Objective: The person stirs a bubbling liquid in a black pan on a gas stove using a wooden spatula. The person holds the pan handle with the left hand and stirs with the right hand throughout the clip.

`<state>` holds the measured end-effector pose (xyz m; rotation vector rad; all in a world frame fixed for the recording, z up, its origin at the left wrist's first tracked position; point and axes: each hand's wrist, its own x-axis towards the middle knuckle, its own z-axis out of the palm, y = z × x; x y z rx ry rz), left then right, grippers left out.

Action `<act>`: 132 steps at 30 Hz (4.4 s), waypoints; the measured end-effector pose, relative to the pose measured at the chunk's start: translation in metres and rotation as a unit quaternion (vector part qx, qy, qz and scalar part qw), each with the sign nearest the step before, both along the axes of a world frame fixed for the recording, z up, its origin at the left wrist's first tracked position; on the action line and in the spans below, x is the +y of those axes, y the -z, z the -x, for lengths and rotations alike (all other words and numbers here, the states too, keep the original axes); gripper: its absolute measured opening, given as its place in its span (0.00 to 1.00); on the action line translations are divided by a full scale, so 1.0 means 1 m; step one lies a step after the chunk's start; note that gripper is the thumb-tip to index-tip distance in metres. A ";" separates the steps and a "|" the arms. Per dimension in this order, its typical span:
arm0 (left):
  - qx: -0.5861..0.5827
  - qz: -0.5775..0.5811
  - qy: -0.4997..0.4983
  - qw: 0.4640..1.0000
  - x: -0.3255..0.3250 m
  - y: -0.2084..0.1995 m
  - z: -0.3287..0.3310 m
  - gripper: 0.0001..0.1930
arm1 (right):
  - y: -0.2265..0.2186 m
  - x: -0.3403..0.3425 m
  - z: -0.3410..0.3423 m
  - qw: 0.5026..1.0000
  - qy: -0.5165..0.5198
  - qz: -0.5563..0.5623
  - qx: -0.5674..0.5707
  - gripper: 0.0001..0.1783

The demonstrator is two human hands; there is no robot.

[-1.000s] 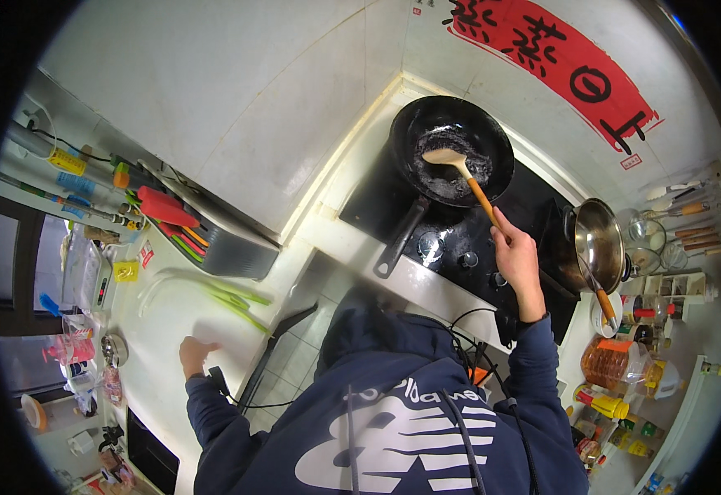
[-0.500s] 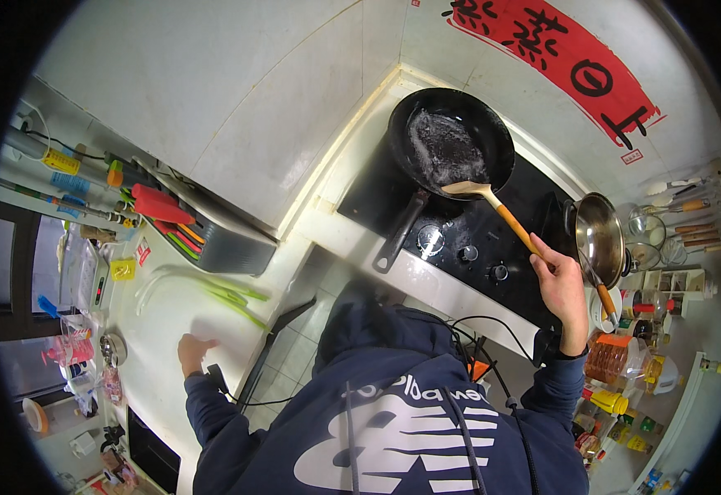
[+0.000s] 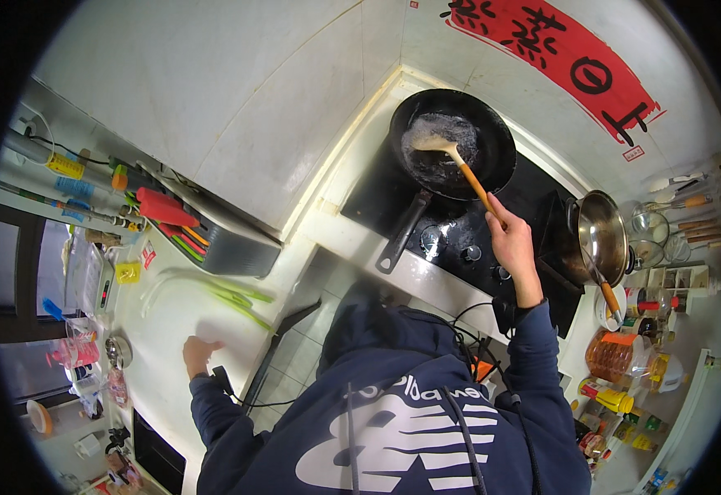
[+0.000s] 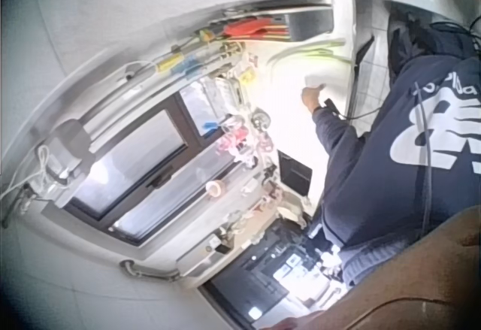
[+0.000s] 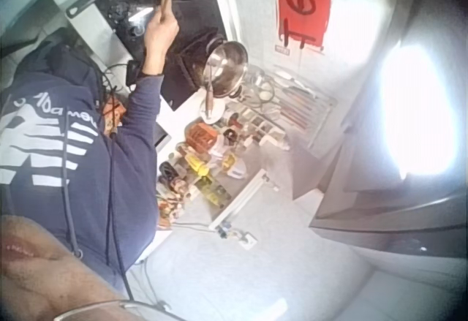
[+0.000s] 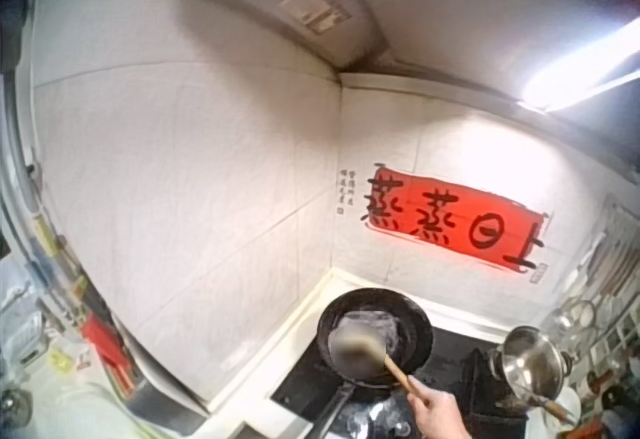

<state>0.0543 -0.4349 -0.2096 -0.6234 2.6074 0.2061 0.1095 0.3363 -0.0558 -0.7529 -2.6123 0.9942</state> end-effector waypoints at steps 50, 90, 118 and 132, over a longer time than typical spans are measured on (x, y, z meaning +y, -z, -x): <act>-0.071 -0.033 0.047 0.996 -0.007 -0.001 0.009 0.32 | 0.135 -0.001 -0.067 0.989 -0.005 -0.146 -0.011 0.22; -0.037 0.080 0.073 0.993 -0.002 0.001 -0.003 0.44 | 0.130 -0.041 -0.221 0.934 0.094 -0.116 -0.325 0.26; -0.019 0.086 0.077 0.993 -0.004 0.006 -0.006 0.45 | 0.148 -0.028 -0.228 0.944 0.079 -0.173 -0.269 0.24; -0.010 0.087 0.086 0.992 -0.004 0.008 -0.011 0.45 | 0.148 -0.029 -0.229 0.952 0.108 -0.149 -0.246 0.23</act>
